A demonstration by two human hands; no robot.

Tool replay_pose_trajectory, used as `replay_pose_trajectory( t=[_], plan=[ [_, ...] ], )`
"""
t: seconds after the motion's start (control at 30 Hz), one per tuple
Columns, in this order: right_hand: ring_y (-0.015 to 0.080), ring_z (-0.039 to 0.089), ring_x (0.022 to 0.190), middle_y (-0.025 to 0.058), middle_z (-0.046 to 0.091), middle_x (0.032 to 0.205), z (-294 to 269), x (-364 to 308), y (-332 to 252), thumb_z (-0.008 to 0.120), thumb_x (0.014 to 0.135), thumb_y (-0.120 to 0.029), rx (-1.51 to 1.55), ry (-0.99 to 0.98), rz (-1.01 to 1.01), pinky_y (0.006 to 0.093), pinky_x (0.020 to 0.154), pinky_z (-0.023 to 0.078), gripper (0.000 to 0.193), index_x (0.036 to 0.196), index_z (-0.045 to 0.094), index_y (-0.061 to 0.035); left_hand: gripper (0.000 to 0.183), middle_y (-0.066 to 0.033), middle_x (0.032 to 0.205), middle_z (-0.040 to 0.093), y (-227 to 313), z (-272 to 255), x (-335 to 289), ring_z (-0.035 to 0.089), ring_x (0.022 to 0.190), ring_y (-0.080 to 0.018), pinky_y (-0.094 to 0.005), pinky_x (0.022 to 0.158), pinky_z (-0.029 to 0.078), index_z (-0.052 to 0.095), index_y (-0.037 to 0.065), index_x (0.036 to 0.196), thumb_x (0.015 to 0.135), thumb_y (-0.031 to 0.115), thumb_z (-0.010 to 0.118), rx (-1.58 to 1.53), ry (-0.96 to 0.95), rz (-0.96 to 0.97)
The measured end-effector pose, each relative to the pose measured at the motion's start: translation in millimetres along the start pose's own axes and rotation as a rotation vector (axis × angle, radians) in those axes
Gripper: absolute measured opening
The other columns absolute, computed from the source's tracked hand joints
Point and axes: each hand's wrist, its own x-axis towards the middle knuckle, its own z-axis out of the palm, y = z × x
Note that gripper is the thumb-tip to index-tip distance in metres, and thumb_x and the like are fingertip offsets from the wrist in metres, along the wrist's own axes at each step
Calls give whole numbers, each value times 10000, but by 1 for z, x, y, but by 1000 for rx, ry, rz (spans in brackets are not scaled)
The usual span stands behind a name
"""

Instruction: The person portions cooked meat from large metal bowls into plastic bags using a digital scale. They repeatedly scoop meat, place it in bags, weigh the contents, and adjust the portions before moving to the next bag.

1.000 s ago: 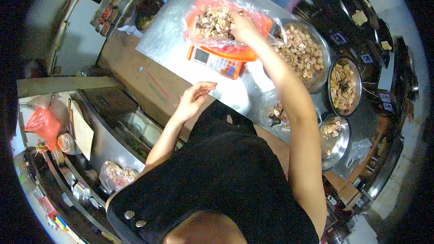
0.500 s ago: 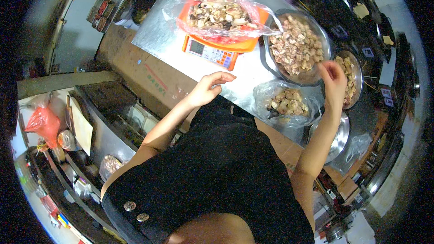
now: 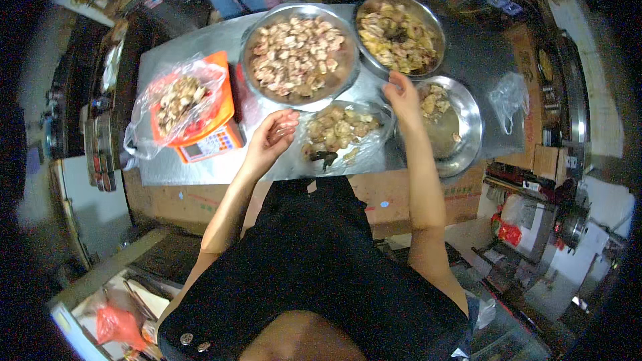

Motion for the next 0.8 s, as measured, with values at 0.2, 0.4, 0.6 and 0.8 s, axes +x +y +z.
replay_pose_trajectory(
  t=[0.2, 0.4, 0.6, 0.8],
  plan=[
    [151, 549, 884, 36, 559, 986, -64, 68, -11, 599, 875, -199, 517, 244, 215, 344, 811, 511, 295, 1135, 540, -71, 723, -94, 1342, 463, -7, 78, 105, 500, 1168, -169, -320, 991, 444, 315, 74, 1421, 796, -51, 656, 34, -104, 40],
    [187, 581, 874, 51, 578, 964, -55, 70, 5, 583, 885, -204, 526, 92, 291, 353, 827, 518, 258, 1100, 543, -68, 754, -93, 1311, 452, -42, 100, 126, 492, 1153, -171, -294, 940, 467, 312, 66, 1419, 781, -19, 706, 3, -74, -21],
    [259, 518, 1127, 107, 518, 1223, 55, 67, -35, 630, 884, -235, 541, -407, 242, 394, 941, 468, 532, 1331, 405, -55, 1172, -263, 1420, 249, -65, 17, 109, 252, 1345, -386, -439, 1101, 273, 96, 26, 1473, 591, 146, 859, 633, 538, 149],
    [256, 478, 1227, 118, 474, 1377, 154, 174, -40, 590, 866, -410, -261, -355, 58, 307, 1000, 368, 586, 1346, 470, -97, 1396, -291, 1435, 167, -65, -31, 127, 192, 1350, -411, -444, 1117, 230, -25, 58, 1486, 482, 232, 930, 705, 609, 50]
  ],
)
